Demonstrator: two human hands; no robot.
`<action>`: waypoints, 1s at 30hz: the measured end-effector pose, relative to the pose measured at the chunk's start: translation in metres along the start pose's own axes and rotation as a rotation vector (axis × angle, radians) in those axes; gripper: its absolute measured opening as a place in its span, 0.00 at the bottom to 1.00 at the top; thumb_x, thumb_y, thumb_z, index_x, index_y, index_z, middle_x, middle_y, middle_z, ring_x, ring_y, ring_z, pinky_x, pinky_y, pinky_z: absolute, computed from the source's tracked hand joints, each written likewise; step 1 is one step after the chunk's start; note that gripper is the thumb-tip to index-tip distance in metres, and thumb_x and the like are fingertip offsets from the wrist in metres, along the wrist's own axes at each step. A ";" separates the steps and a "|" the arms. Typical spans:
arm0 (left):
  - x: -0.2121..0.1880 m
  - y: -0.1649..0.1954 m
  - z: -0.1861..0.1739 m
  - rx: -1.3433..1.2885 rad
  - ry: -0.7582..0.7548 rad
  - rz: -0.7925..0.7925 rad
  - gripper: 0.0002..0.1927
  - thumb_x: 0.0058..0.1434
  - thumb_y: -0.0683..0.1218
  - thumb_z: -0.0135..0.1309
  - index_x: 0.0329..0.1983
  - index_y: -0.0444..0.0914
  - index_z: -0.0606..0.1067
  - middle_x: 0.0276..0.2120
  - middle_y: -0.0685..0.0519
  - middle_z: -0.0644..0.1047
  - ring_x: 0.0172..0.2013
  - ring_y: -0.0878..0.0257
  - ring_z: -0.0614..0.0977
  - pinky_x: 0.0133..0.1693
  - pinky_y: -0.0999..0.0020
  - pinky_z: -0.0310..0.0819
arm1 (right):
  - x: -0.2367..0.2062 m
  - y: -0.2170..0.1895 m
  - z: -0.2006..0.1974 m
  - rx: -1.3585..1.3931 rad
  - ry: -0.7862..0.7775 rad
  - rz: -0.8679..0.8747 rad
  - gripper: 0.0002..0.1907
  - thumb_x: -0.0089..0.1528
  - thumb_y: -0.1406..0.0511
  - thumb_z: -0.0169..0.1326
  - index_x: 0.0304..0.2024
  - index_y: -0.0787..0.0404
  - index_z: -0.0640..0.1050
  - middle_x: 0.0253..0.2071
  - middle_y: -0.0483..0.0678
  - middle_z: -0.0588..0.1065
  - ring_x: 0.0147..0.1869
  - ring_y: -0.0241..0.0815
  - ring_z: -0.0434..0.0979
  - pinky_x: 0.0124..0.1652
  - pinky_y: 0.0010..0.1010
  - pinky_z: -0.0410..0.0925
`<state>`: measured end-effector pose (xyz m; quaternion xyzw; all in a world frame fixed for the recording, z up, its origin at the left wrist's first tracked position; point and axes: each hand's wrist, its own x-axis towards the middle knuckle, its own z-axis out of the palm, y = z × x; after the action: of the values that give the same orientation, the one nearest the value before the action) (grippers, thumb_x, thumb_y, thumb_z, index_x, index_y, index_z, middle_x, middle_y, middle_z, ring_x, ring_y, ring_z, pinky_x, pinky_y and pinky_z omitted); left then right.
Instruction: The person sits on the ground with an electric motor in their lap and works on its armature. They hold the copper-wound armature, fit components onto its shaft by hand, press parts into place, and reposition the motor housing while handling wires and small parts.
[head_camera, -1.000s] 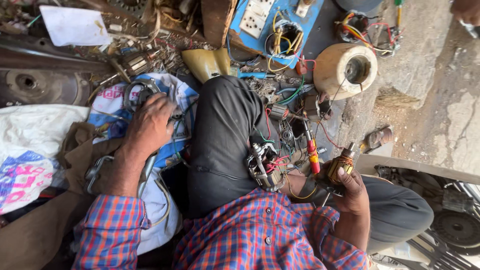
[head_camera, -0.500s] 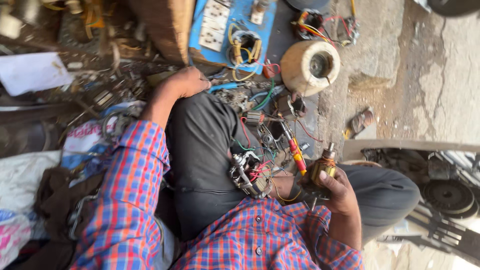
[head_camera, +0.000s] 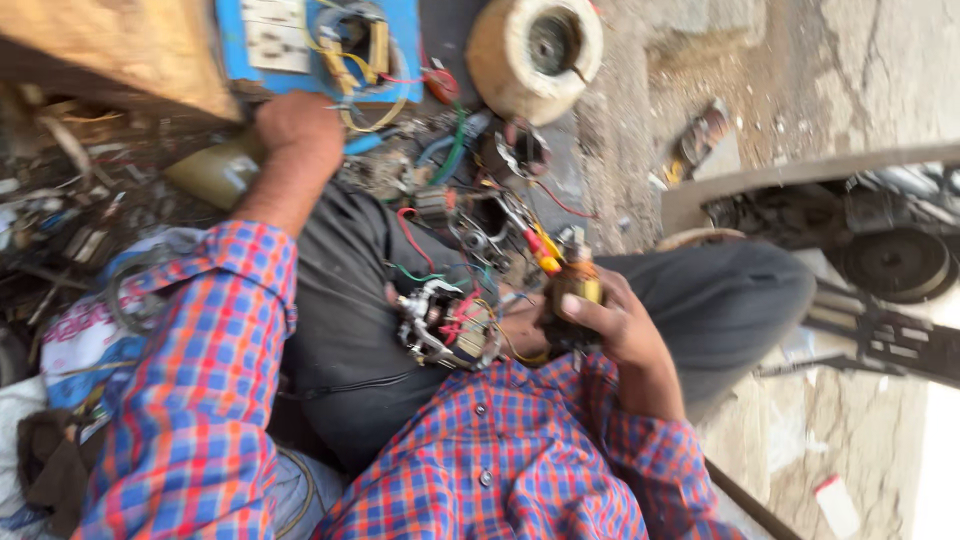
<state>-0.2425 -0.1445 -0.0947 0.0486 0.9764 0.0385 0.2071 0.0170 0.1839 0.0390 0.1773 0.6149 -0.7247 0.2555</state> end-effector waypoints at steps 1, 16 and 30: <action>0.000 0.000 0.000 -0.002 0.020 0.017 0.12 0.68 0.46 0.50 0.44 0.41 0.84 0.44 0.42 0.83 0.46 0.45 0.84 0.42 0.50 0.79 | 0.000 -0.002 0.002 0.004 0.002 0.021 0.23 0.58 0.59 0.61 0.48 0.71 0.77 0.38 0.53 0.80 0.41 0.43 0.82 0.44 0.33 0.74; -0.226 -0.032 -0.026 -1.661 0.343 0.303 0.12 0.62 0.33 0.61 0.48 0.35 0.77 0.43 0.51 0.80 0.43 0.65 0.82 0.49 0.70 0.79 | 0.075 -0.080 0.119 -1.025 -0.291 -0.182 0.31 0.50 0.47 0.71 0.32 0.68 0.77 0.25 0.54 0.72 0.30 0.46 0.73 0.34 0.39 0.65; -0.209 -0.047 0.041 -1.805 0.587 0.217 0.06 0.74 0.34 0.55 0.52 0.32 0.76 0.54 0.47 0.79 0.52 0.64 0.82 0.58 0.69 0.78 | 0.193 -0.037 0.183 -0.548 -0.703 0.319 0.24 0.47 0.54 0.72 0.37 0.63 0.82 0.31 0.42 0.79 0.34 0.34 0.78 0.36 0.30 0.73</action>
<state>-0.0397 -0.2117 -0.0531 -0.0507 0.5816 0.8067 -0.0915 -0.1499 -0.0214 -0.0085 -0.0605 0.6246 -0.5037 0.5938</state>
